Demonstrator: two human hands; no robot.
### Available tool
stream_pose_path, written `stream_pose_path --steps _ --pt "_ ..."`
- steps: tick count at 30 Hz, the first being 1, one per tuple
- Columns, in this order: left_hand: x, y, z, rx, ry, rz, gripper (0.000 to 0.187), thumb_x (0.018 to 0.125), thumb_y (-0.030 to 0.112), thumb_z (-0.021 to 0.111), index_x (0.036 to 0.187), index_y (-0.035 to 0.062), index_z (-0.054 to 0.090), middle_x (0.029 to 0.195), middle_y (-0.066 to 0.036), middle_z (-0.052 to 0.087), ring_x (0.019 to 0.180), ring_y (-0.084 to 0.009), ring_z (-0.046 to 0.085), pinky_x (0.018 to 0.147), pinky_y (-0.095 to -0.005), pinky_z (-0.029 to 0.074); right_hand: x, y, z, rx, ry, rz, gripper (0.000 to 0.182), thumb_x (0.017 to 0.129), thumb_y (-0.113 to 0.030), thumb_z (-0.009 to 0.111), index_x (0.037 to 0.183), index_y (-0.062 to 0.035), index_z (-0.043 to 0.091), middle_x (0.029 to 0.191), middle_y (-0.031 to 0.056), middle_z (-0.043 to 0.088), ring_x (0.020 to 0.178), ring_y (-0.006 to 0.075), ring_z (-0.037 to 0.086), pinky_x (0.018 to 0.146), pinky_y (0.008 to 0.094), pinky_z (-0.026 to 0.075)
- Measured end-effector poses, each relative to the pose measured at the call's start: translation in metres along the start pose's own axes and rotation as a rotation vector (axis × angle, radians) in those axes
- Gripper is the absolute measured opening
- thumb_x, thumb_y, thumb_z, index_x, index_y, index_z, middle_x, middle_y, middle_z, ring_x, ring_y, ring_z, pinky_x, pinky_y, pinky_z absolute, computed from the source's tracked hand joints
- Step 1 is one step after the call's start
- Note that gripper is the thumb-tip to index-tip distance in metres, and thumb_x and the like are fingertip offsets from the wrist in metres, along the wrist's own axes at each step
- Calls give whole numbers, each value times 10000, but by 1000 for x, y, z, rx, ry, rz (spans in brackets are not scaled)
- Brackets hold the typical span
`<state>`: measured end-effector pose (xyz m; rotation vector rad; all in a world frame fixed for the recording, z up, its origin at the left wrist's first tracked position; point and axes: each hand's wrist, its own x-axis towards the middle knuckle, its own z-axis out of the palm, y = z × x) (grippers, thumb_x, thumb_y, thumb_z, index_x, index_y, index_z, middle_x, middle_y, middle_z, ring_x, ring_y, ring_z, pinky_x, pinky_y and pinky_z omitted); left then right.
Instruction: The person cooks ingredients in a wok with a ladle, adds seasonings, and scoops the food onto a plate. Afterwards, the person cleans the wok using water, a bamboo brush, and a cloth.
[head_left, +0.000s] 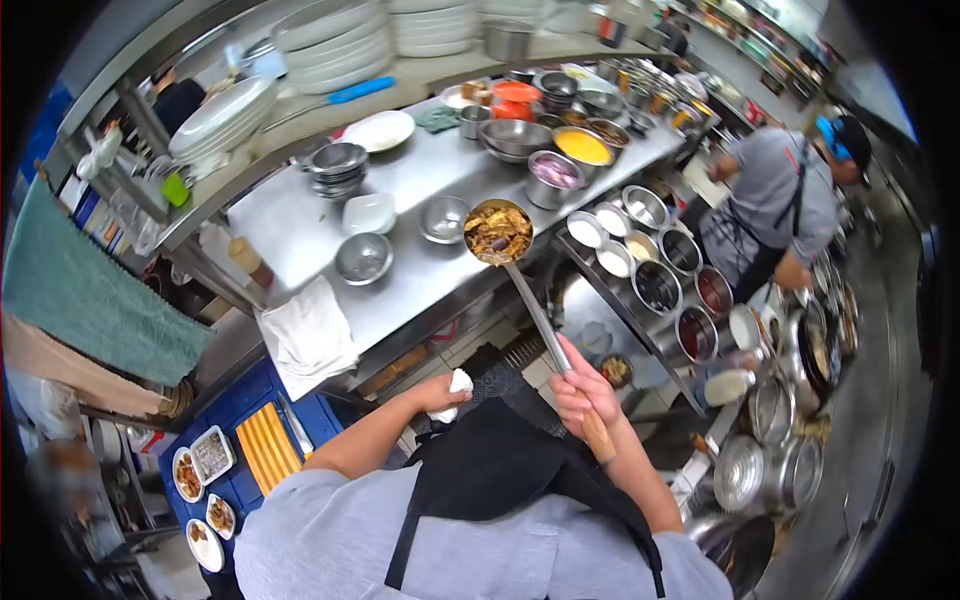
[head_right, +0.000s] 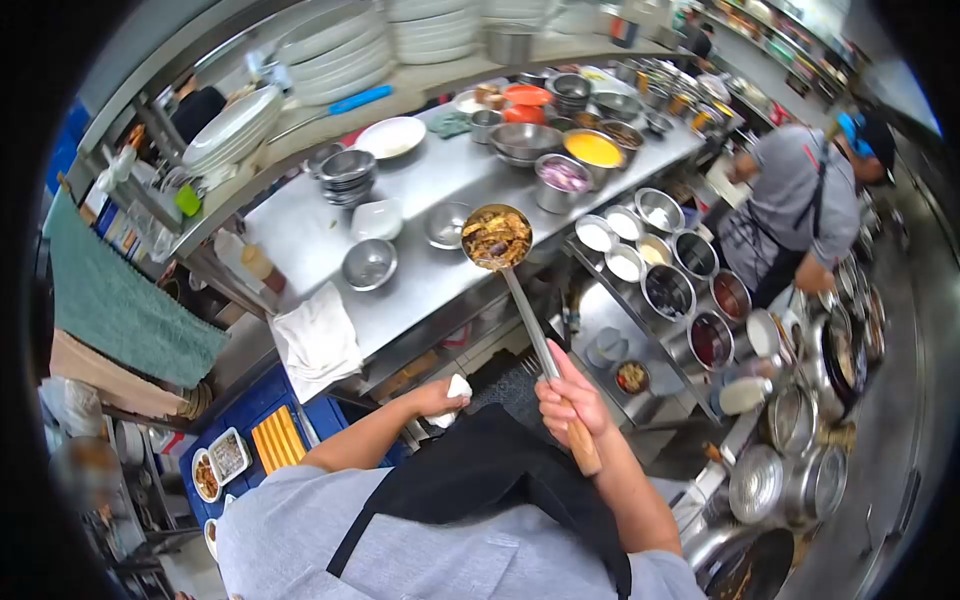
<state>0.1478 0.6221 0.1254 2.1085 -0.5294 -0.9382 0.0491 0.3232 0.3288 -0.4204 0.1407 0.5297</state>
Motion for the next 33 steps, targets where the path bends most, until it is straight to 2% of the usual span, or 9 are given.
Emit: stream_pose_path --steps 7,12,19,25,27,29,31,32,33 --pt "-67 -78 -98 -393 278 -66 510 874 403 688 1193 29 558 1055 -160 678 980 -271 648 867 -381 499 204 -6 33 -562 10 208 734 981 -98 506 1568 -337 137 781 45 445 501 82 414 453 255 414" --pt "-82 -113 -103 -437 370 -120 511 862 382 702 1186 14 558 1068 -163 672 990 -265 642 880 -377 491 293 17 33 -967 96 222 805 932 -34 508 1584 -262 96 706 29 465 477 103 438 437 285 438" --pt "-102 -89 -84 -384 366 -204 581 844 434 697 1209 11 539 1118 -215 652 1056 -337 640 917 -406 486 330 26 -3 -1420 113 241 829 931 2 472 1587 -309 71 693 17 480 468 110 454 433 297 447" --pt "-93 -97 -63 -454 417 -218 633 830 462 708 1219 -8 539 1131 -223 650 1070 -350 637 926 -406 486 343 12 -12 -1424 119 295 831 929 10 481 1587 -306 84 670 15 478 458 122 459 427 307 446" --pt "-86 -96 -63 -468 441 -200 648 824 468 712 1223 -12 539 1134 -226 650 1073 -357 637 926 -408 487 342 10 -11 -1621 88 249 828 929 14 478 1587 -302 87 695 21 499 449 110 447 418 302 430" --pt "-78 -95 -65 -450 431 -257 677 813 472 723 1240 -17 532 1141 -237 652 1073 -369 639 923 -412 491 345 -2 -14 -1575 93 299 830 919 3 484 1587 -288 87 801 102 615 473 169 508 474 348 479" --pt "-72 -84 -75 -428 422 -280 712 806 494 719 1258 -20 519 1143 -254 651 1066 -381 643 918 -420 495 350 -7 -25 -2057 6 82 832 910 -48 514 1577 -293 81 1093 309 653 900 468 662 824 486 524" --pt "-67 -80 -79 -408 403 -296 726 806 508 711 1264 -20 514 1144 -263 648 1066 -388 642 919 -423 495 349 -10 -24 -2052 -7 96 834 902 -68 526 1573 -286 81 1229 350 575 1144 537 522 1003 510 417" --pt "-62 -75 -84 -389 391 -311 739 807 523 703 1269 -20 509 1145 -271 646 1065 -395 642 920 -426 495 351 -14 -28 -2056 -20 97 834 902 -68 526 1573 -286 81 1229 350 575 1144 537 522 1003 510 417"
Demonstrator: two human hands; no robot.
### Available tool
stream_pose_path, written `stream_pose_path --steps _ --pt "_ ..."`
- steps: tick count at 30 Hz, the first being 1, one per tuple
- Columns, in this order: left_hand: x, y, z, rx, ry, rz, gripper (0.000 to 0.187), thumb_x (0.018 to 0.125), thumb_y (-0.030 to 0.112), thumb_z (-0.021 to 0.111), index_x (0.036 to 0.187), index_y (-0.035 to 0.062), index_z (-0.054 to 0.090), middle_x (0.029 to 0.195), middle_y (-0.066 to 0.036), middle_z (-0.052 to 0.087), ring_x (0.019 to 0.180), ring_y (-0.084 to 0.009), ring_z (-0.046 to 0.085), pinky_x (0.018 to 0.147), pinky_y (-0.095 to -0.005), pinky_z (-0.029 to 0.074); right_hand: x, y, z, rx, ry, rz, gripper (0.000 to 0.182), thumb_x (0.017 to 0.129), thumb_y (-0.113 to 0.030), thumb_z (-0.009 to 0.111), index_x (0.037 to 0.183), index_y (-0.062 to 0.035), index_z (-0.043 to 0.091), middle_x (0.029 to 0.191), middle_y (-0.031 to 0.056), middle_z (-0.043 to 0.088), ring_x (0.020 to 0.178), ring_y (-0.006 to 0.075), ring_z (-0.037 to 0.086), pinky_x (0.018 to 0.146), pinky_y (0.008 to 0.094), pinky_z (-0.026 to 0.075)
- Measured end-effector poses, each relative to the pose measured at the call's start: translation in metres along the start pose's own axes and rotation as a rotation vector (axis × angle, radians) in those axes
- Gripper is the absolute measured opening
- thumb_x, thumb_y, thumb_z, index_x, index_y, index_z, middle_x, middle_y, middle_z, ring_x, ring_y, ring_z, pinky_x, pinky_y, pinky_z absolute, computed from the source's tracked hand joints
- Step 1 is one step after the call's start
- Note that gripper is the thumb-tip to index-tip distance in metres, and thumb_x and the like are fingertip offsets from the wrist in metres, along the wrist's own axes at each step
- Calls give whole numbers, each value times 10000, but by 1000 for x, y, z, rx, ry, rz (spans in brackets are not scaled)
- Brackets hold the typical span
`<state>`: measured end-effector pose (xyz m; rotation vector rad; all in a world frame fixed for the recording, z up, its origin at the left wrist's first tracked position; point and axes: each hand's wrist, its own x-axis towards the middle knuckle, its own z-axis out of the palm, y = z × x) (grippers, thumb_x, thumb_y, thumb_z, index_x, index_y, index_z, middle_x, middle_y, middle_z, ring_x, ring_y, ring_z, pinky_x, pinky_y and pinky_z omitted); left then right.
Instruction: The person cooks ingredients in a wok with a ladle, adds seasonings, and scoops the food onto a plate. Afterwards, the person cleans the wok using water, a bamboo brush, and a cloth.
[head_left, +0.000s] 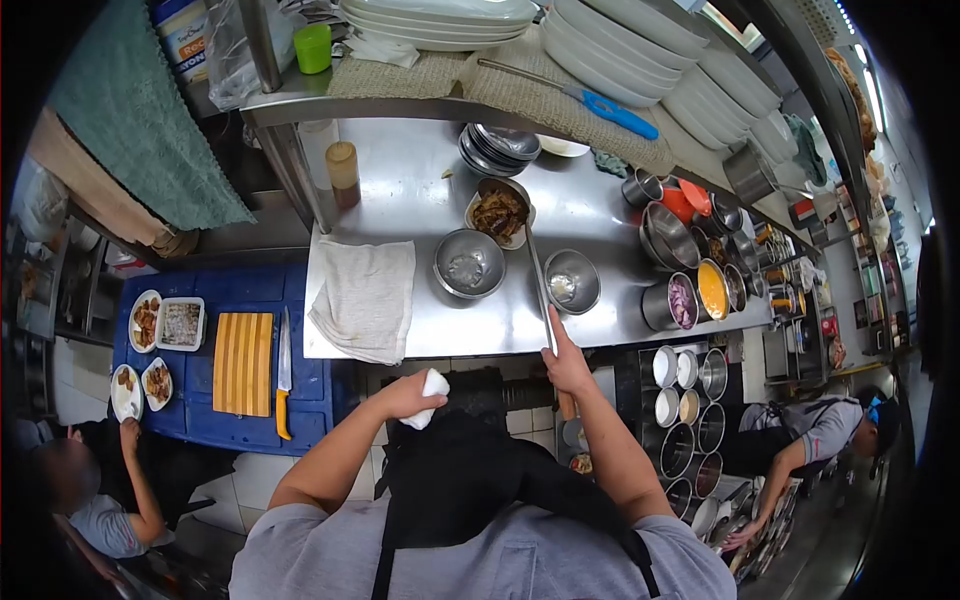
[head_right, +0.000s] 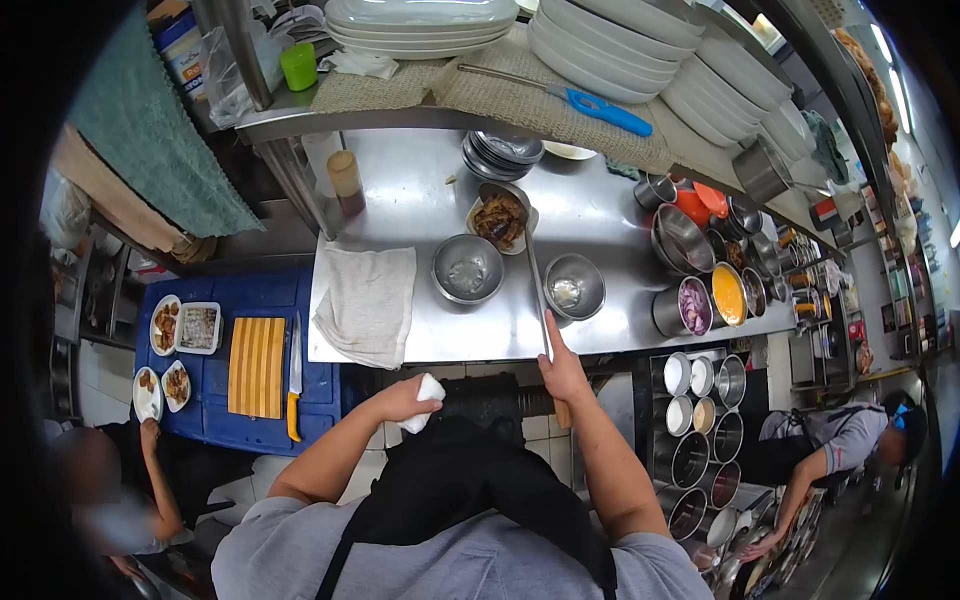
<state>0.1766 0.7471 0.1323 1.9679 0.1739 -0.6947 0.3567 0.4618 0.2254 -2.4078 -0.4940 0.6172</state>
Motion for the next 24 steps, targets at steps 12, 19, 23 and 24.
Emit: stream_pose_path --steps 12,19,23,24 --pt "18 39 23 -23 -59 164 608 821 475 707 1165 1 543 1049 -230 670 998 -372 659 871 -424 498 -12 1 -6 -360 135 -11 832 884 -73 532 1569 -273 104 943 282 667 863 483 634 766 571 479" --pt "6 14 21 -26 -115 123 631 814 450 719 1200 -18 548 1099 -224 662 1034 -342 648 907 -397 487 -12 6 1 -339 175 -11 835 878 -65 535 1570 -260 110 946 282 666 862 483 631 761 569 476" --pt "11 4 16 7 -114 135 630 813 440 721 1206 -21 547 1101 -224 659 1035 -339 647 910 -394 487 -14 20 13 -193 247 -156 838 878 -45 532 1573 -256 112 899 260 665 793 452 639 718 537 487" --pt "10 10 11 9 -105 132 628 813 438 720 1207 -20 547 1102 -224 658 1035 -337 646 911 -392 487 -19 21 15 -163 290 -199 840 881 -40 534 1574 -257 111 870 247 667 749 429 648 688 518 497"
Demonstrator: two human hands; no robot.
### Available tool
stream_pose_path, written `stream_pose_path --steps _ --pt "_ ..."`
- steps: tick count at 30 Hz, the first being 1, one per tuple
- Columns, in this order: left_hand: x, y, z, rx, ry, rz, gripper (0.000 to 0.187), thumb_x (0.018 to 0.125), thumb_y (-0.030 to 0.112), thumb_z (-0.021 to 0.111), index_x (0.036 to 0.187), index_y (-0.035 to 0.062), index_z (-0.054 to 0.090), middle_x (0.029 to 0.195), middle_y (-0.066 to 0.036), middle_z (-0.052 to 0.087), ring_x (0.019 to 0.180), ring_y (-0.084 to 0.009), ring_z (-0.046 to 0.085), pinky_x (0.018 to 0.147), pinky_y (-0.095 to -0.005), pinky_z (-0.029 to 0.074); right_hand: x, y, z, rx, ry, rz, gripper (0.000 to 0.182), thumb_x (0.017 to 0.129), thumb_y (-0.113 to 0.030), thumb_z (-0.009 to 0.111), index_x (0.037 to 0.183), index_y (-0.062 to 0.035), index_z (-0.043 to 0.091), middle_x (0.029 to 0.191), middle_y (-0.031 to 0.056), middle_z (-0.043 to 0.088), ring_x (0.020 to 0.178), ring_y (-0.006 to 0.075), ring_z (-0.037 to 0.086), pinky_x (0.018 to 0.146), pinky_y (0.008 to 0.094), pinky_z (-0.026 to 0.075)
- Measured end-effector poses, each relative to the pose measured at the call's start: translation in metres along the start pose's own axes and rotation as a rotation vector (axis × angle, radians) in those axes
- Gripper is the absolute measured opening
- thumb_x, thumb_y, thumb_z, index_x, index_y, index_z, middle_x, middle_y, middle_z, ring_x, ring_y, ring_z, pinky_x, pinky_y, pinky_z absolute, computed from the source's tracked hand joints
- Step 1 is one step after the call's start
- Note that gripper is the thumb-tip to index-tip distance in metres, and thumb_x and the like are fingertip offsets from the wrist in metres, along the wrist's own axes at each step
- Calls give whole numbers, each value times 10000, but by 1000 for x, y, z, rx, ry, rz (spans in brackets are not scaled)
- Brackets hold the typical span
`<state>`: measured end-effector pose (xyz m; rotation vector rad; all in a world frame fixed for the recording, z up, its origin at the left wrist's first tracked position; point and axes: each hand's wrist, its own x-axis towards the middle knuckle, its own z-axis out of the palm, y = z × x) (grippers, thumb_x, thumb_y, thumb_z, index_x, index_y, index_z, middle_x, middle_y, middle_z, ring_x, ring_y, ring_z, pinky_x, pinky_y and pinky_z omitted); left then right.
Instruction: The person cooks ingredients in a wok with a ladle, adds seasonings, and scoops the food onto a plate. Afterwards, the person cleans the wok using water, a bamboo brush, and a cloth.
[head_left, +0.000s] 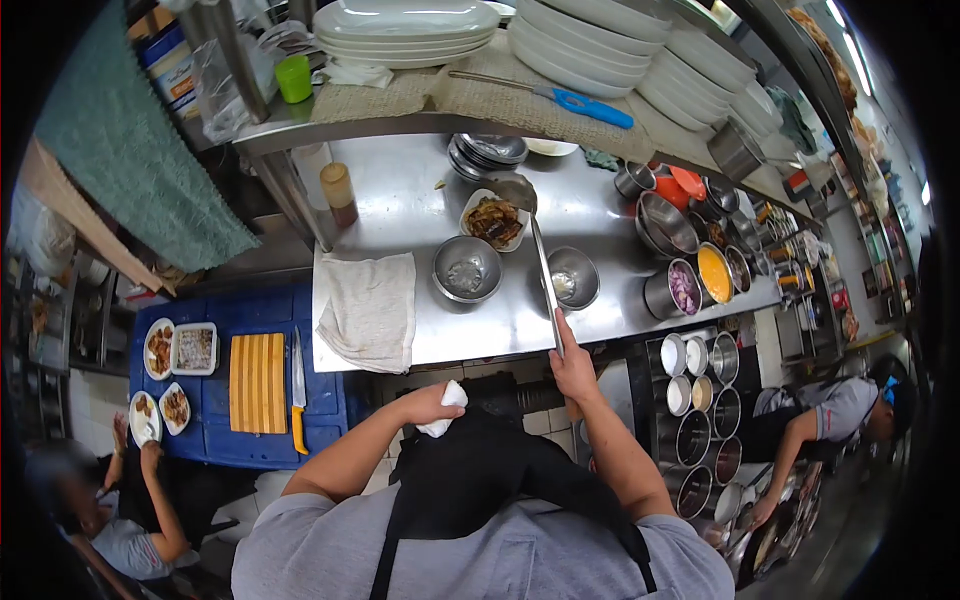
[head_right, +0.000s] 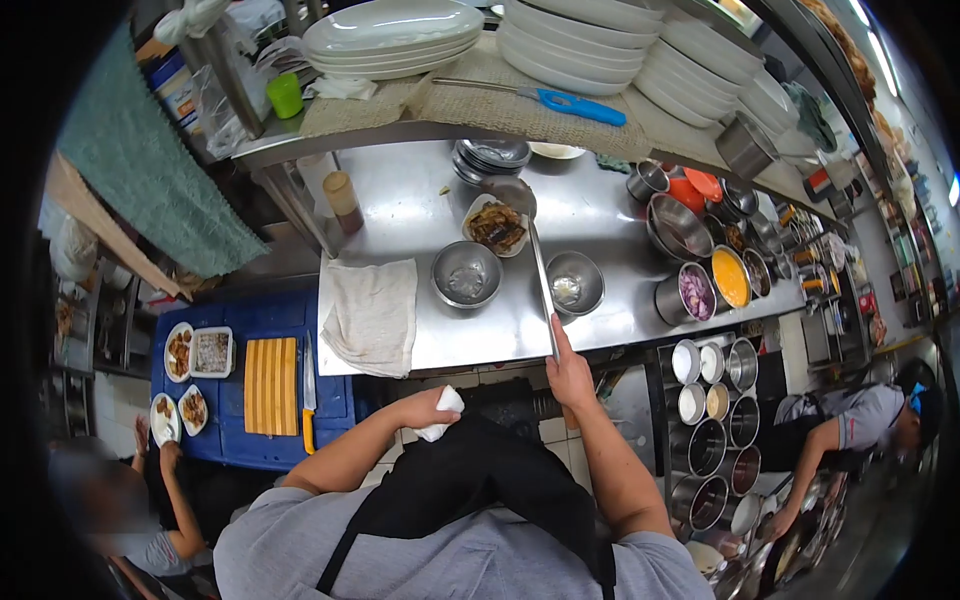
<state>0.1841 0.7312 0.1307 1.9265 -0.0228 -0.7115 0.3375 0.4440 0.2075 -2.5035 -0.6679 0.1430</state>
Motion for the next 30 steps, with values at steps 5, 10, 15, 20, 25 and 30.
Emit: stream_pose_path --steps 5,10,15,20,25,30 --pt "38 3 -3 17 -125 83 599 813 435 724 1183 -6 558 1085 -206 662 1021 -307 647 894 -382 494 -40 -37 -39 1082 -112 449 680 915 -14 554 1506 -147 243 698 30 484 441 86 454 396 251 379" --pt "95 55 19 147 -535 172 417 865 338 708 1098 15 583 920 -111 678 855 -216 651 784 -358 512 -174 -30 -61 1443 11 484 454 890 -50 614 1293 -49 404 703 32 527 419 96 469 392 241 394" --pt "152 106 78 385 -913 286 381 880 294 711 1111 22 577 947 -73 658 865 -174 619 766 -340 511 -347 -100 -64 1452 546 754 445 885 -86 648 1277 -89 438 687 8 495 434 81 446 405 232 363" --pt "165 156 148 553 -1177 243 420 867 334 714 1114 15 594 937 -93 676 816 -195 633 732 -351 518 -518 -215 -40 1142 1402 992 576 864 -119 691 1362 -101 402 766 46 586 475 101 530 414 236 406" --pt "124 202 222 716 -1336 261 333 892 278 690 1076 15 601 914 -45 657 794 -142 596 699 -319 498 -575 -282 4 1123 2177 1034 651 883 -53 625 1448 -128 311 791 24 505 475 114 475 410 277 417" --pt "111 196 323 882 -1421 342 344 904 295 683 1100 23 608 951 -24 646 850 -137 576 748 -308 480 -651 -301 99 618 2139 1803 702 817 -12 550 1468 -120 312 687 35 485 466 126 468 363 308 377"
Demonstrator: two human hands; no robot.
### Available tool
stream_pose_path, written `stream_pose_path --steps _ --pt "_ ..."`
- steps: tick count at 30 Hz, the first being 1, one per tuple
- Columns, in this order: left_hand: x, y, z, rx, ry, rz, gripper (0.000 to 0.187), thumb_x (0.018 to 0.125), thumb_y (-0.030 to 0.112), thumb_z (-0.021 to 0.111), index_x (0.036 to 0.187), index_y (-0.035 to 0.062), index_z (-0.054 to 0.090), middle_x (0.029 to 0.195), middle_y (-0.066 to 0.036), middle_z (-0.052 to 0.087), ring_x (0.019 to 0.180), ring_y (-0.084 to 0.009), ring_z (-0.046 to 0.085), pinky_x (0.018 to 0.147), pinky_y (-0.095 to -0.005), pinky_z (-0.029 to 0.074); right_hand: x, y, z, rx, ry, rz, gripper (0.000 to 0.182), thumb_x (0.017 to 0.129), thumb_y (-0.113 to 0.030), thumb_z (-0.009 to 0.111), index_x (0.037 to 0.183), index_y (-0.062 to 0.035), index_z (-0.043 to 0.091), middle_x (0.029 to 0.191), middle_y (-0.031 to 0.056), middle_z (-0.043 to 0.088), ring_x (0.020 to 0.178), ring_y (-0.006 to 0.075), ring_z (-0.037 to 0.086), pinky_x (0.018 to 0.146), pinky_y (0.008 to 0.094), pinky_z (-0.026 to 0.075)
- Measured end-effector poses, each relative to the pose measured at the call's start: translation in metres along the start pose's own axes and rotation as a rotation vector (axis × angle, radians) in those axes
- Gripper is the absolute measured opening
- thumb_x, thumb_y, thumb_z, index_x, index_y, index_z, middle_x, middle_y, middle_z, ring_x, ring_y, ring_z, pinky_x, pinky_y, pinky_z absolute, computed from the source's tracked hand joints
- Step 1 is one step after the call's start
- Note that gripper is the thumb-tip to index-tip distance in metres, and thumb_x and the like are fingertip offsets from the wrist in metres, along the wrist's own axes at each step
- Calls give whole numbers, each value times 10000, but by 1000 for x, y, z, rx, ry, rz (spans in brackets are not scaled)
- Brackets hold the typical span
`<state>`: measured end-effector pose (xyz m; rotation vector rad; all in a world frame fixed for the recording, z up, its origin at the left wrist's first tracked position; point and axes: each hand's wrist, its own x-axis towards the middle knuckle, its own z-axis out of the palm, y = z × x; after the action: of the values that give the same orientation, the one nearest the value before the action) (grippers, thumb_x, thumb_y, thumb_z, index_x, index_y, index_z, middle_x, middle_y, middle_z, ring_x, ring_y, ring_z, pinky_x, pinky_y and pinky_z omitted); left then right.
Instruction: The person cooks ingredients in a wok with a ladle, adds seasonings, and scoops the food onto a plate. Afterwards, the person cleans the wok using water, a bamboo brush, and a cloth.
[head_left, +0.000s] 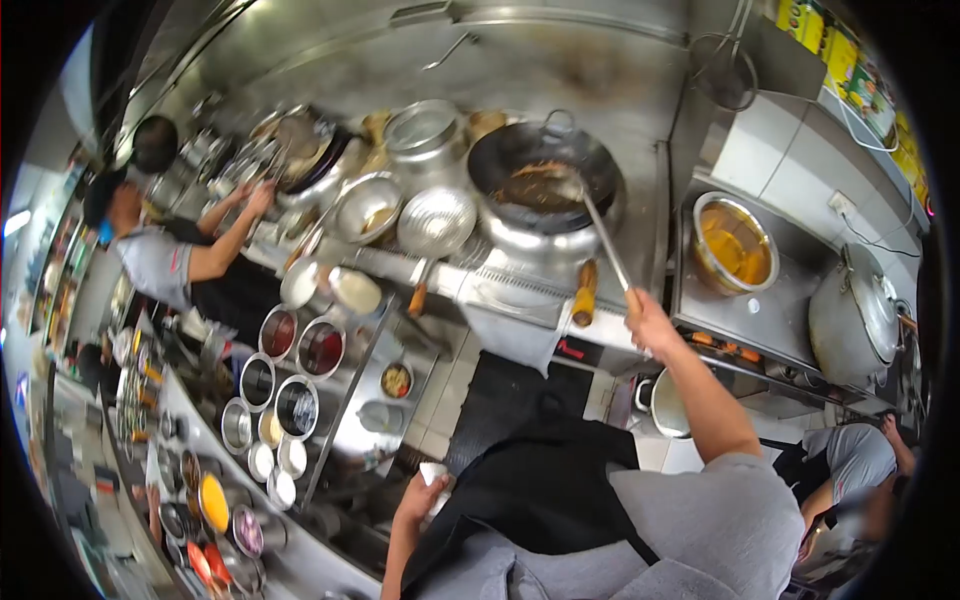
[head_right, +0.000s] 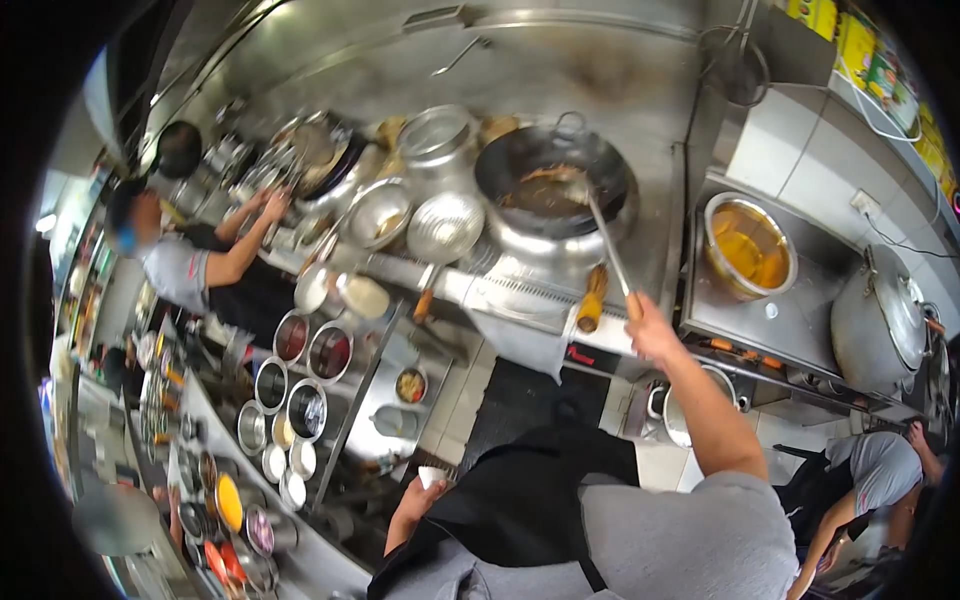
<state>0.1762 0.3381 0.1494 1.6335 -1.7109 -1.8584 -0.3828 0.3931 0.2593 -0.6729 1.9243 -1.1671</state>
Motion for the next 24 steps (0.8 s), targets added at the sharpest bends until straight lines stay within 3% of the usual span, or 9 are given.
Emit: stream_pose_path --steps 3,6,12,14,16,17,20,21,24 --pt "71 40 7 114 -117 155 379 902 321 687 1096 8 600 927 -54 662 844 -159 592 752 -334 490 8 12 -30 103 -37 73 687 839 -43 586 1467 -124 319 717 26 500 472 112 464 382 296 390" --pt "123 119 14 262 -183 102 390 903 333 685 1094 6 592 922 -99 672 831 -192 614 740 -357 501 38 35 -40 256 -119 98 699 866 -25 604 1473 -133 274 719 26 481 467 106 462 384 287 388" --pt "212 190 15 434 -220 131 451 858 340 736 1112 3 577 952 -142 662 907 -234 624 819 -392 498 66 76 -39 147 -231 127 662 892 -66 612 1445 -126 252 760 37 514 507 112 503 413 282 407" --pt "226 200 13 419 -189 222 512 850 312 747 1192 -7 540 1013 -143 650 965 -232 607 879 -383 481 71 84 -32 4 -232 217 690 856 -81 637 1442 -114 272 808 79 563 597 193 580 512 351 478" --pt "230 232 8 377 -182 183 571 832 272 763 1247 -17 498 1085 -137 623 1019 -231 583 926 -365 460 93 133 -18 -299 31 -132 656 814 -73 649 1399 -87 353 836 115 592 735 287 624 670 406 511" --pt "245 235 1 295 -121 239 582 819 236 768 1260 -15 484 1104 -131 612 1033 -228 574 936 -361 455 94 118 -14 -233 137 -155 610 787 -68 650 1353 -78 422 833 127 595 844 341 619 792 417 496" --pt "291 245 -23 114 -67 300 671 771 97 752 1340 10 407 1183 -114 569 1073 -210 553 952 -353 451 125 50 -15 -308 135 -98 507 812 -111 613 1303 -75 491 938 208 631 883 380 635 783 425 495" --pt "301 254 -27 18 -63 346 676 760 85 751 1338 14 410 1179 -114 569 1071 -211 555 952 -354 452 140 20 -13 -227 69 42 546 813 -101 617 1343 -79 485 1022 220 631 958 370 634 843 411 495" --pt "355 267 -41 -22 -72 377 667 709 71 761 1298 24 452 1091 -125 605 991 -219 585 910 -356 469 205 -57 3 -103 30 -24 646 836 -102 619 1440 -101 391 1084 224 620 976 341 632 860 391 497"
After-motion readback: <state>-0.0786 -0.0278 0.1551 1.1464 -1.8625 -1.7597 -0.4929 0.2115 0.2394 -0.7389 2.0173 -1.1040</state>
